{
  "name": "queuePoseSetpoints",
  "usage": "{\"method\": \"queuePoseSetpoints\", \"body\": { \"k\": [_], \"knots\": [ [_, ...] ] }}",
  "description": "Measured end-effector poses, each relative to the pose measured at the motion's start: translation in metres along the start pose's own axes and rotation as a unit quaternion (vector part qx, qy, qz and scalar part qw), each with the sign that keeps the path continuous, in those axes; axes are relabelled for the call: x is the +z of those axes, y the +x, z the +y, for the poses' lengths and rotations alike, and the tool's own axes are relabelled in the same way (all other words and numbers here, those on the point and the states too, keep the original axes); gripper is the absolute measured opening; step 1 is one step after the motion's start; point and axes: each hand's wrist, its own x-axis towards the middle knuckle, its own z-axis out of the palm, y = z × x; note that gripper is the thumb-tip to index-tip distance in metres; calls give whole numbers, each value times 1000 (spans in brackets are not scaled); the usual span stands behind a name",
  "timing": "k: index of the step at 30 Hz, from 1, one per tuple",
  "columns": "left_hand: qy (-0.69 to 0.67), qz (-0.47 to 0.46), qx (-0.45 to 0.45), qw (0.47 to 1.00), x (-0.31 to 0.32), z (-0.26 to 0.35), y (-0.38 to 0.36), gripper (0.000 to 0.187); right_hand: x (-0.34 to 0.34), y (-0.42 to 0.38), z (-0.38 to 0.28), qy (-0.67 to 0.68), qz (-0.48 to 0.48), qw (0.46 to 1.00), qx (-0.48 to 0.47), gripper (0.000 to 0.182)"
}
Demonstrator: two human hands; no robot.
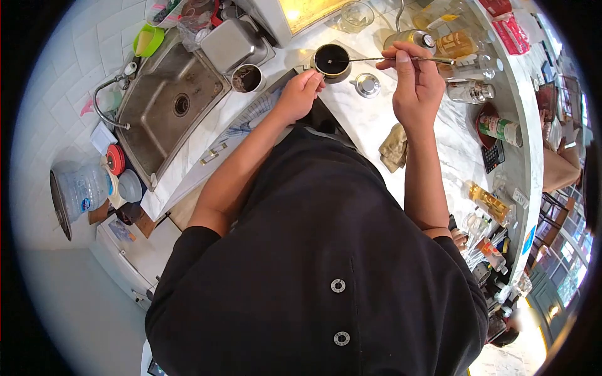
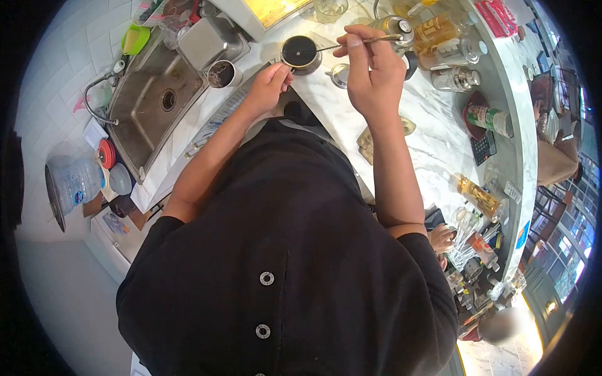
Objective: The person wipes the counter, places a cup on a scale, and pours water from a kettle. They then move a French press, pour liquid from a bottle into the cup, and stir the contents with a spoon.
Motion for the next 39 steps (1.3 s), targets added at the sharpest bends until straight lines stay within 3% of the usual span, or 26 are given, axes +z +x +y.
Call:
{"method": "queuePoseSetpoints", "body": {
  "k": [17,39],
  "knots": [
    [27,-87,29,995,-35,62,20,38,-10,-3,-44,17,32,997,-66,18],
    [69,-83,24,994,-35,12,21,39,1,-16,-4,19,47,999,11,19]
  ]
}}
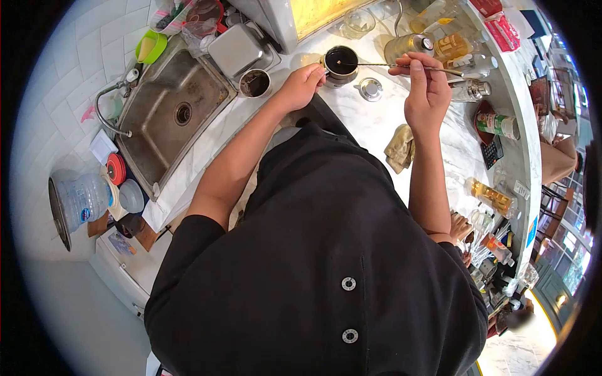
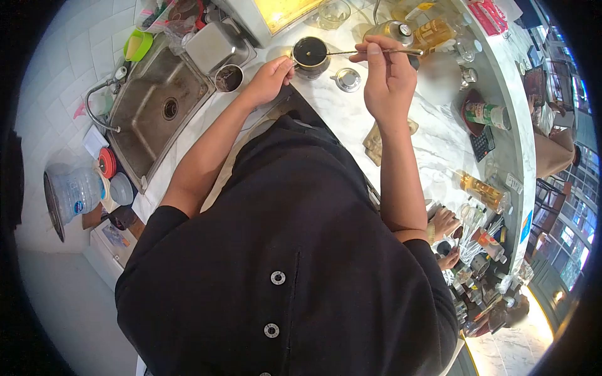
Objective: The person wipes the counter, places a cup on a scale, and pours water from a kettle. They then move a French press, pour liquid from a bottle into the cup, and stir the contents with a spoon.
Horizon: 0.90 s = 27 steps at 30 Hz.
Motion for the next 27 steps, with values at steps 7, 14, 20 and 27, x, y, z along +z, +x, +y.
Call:
{"method": "queuePoseSetpoints", "body": {
  "k": [7,14,20,27],
  "knots": [
    [47,8,7,999,4,-3,1,38,-1,-3,3,-2,1,1000,14,20],
    [19,24,9,999,11,-14,1,37,-3,-2,1,-10,0,1000,18,20],
    [27,73,39,996,22,-10,-7,38,-3,-2,2,-2,-2,1000,19,19],
    [30,98,22,994,24,-11,-14,36,-2,-3,3,-9,-9,1000,26,19]
  ]
}}
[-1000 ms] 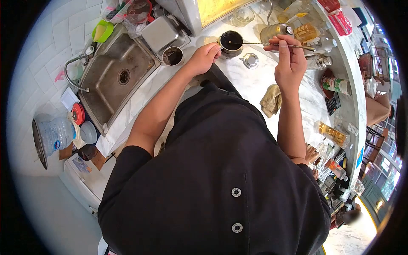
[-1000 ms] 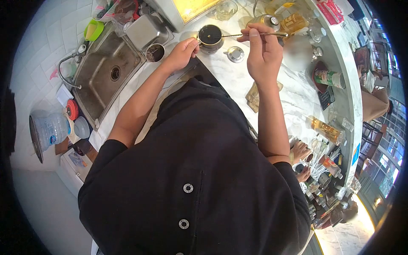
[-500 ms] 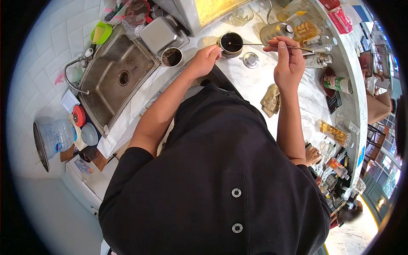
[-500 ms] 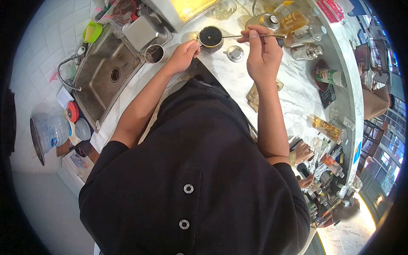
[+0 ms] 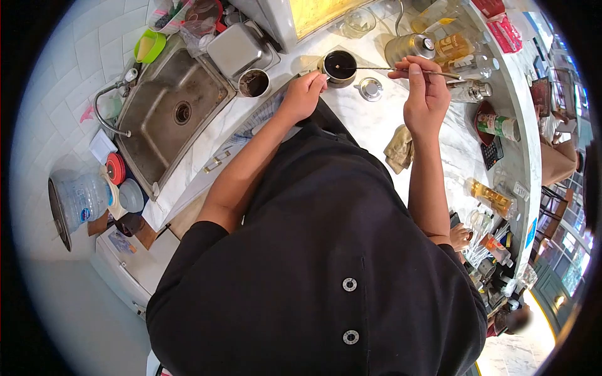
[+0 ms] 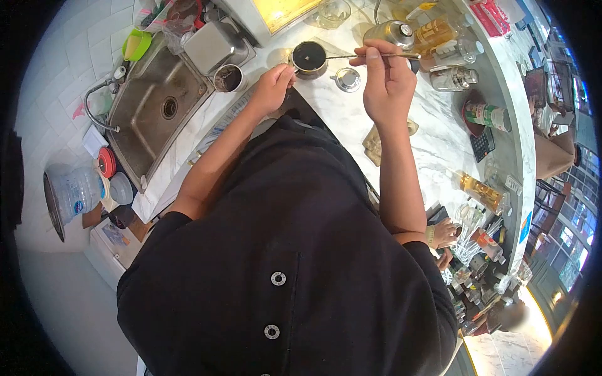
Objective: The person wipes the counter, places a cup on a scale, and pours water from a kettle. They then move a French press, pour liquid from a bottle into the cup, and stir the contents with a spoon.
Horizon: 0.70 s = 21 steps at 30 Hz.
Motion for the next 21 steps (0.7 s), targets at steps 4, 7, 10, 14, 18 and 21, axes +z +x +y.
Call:
{"method": "queuePoseSetpoints", "body": {
  "k": [4,7,10,14,18,21],
  "knots": [
    [-7,4,11,1000,1,-9,1,36,2,0,1,-21,-4,1000,1,19],
    [-16,-2,9,1000,2,-10,3,37,4,1,2,-18,-1,1000,3,19],
    [-36,16,7,999,4,-13,5,38,5,3,6,-63,-22,998,9,20],
    [-60,15,19,998,5,-18,6,37,8,1,15,-137,-74,987,38,23],
    [-37,21,27,999,1,-18,6,37,9,1,7,-189,-109,976,23,22],
    [-42,29,22,998,-2,-18,8,35,10,1,6,-147,-110,983,-6,20]
  ]
}}
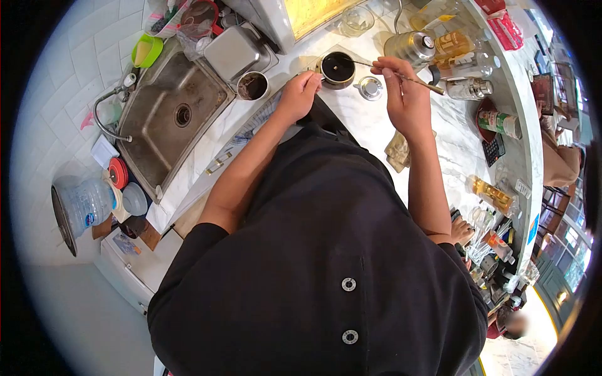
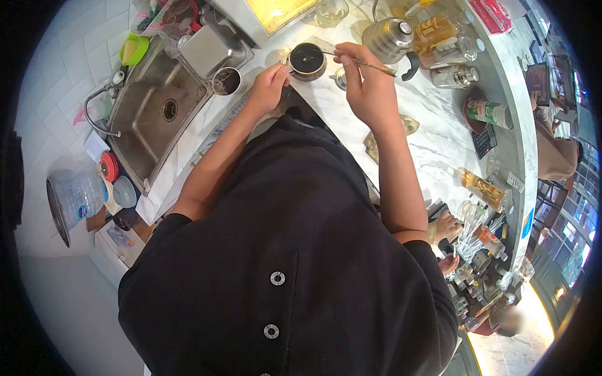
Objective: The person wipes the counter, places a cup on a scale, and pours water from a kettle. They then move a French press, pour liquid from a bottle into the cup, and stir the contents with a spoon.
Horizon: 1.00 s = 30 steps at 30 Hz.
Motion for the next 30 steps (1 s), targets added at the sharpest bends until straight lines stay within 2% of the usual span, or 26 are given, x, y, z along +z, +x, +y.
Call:
{"method": "queuePoseSetpoints", "body": {
  "k": [9,16,21,30],
  "knots": [
    [48,-12,-8,999,-9,8,1,33,2,1,-11,-45,-59,996,-55,14],
    [30,-32,-23,999,-11,6,2,33,1,-2,-10,-70,-36,997,-27,13],
    [26,-39,-27,999,-11,3,1,32,11,-2,-10,-94,-23,991,-95,13],
    [2,-51,-42,998,-10,4,0,27,11,-6,-13,-84,-11,995,-53,13]
  ]
}}
